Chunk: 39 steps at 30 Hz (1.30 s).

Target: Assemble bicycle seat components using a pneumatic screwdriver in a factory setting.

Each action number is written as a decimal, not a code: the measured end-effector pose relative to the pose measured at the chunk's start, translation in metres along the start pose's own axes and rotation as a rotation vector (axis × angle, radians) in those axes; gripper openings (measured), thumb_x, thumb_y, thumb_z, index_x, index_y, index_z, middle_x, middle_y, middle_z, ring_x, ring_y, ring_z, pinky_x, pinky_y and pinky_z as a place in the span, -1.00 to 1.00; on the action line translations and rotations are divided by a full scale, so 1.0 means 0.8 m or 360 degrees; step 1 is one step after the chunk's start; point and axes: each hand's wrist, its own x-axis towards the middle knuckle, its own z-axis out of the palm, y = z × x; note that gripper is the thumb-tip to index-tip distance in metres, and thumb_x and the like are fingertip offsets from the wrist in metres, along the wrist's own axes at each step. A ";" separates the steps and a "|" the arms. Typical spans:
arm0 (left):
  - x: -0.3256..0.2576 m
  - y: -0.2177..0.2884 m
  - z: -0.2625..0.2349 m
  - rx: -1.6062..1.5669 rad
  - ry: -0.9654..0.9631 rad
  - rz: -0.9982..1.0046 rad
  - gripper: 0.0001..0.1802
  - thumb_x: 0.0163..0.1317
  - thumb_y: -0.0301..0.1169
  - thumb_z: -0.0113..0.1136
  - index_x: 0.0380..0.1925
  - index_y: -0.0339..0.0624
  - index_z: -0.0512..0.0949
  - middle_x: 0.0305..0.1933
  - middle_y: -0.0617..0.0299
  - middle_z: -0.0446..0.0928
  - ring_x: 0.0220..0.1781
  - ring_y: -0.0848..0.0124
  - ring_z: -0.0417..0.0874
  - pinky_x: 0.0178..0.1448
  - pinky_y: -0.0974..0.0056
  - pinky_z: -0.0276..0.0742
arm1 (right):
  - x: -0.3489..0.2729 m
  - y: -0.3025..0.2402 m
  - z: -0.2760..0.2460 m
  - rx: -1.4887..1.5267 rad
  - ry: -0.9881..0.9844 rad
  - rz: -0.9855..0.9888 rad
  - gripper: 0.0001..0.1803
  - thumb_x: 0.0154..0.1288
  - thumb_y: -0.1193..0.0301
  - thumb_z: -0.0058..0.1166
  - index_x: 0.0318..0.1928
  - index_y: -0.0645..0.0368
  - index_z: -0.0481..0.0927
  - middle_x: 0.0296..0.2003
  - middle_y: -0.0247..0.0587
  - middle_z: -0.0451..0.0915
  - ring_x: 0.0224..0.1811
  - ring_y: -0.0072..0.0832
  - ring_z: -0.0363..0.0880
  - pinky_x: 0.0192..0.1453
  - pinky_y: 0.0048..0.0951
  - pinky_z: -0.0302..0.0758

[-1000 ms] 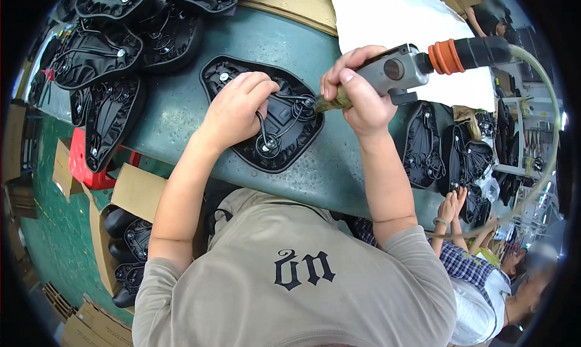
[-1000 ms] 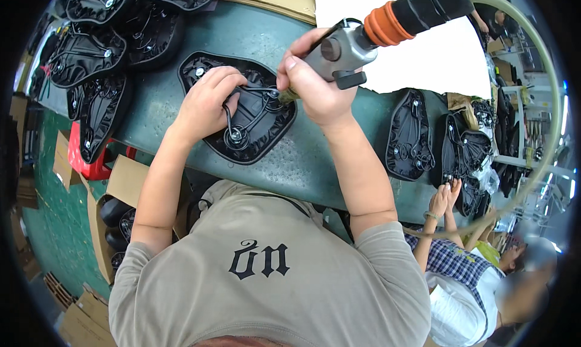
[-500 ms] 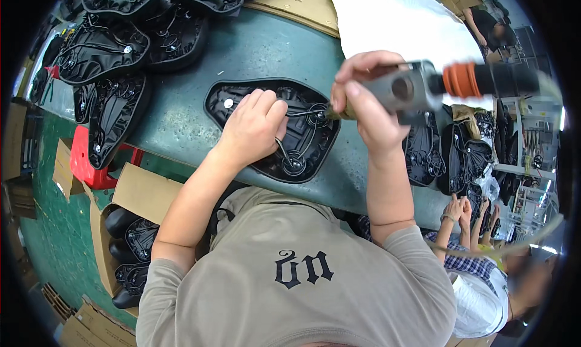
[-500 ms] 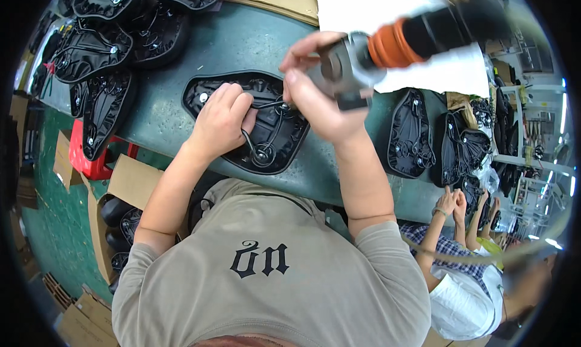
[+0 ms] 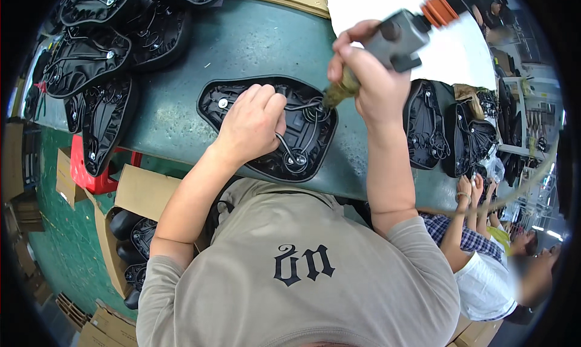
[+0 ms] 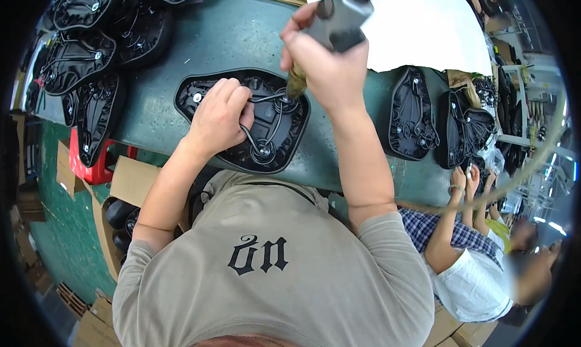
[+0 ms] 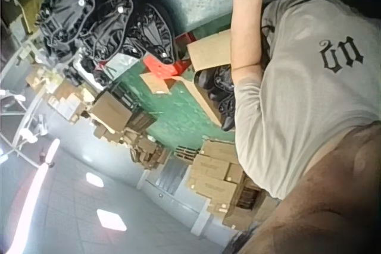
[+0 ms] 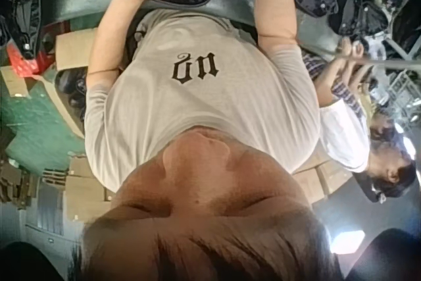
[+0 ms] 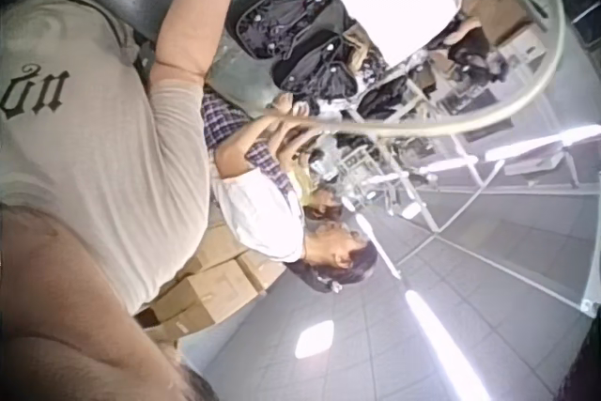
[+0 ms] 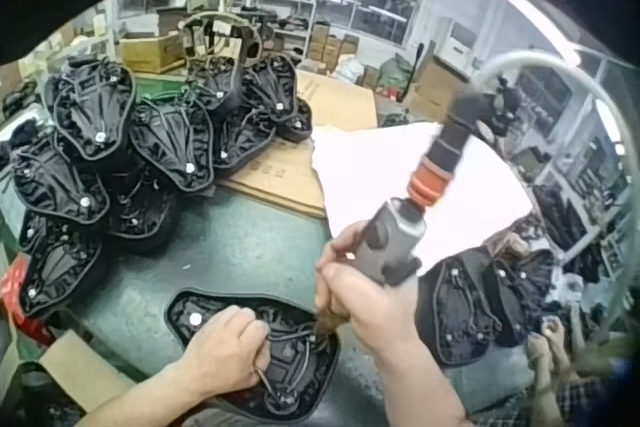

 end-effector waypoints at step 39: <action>-0.025 -0.015 0.003 0.0024 0.0357 -0.0612 -0.56 -0.08 -0.59 0.33 -0.11 -0.27 0.48 -0.20 -0.01 0.46 -0.18 0.00 0.60 -0.11 0.03 0.57 | -0.067 0.003 0.041 0.0114 -0.0519 -0.0251 -0.76 0.29 0.67 0.15 -0.07 0.25 0.46 -0.29 -0.06 0.58 -0.40 -0.36 0.62 -0.22 -0.23 0.64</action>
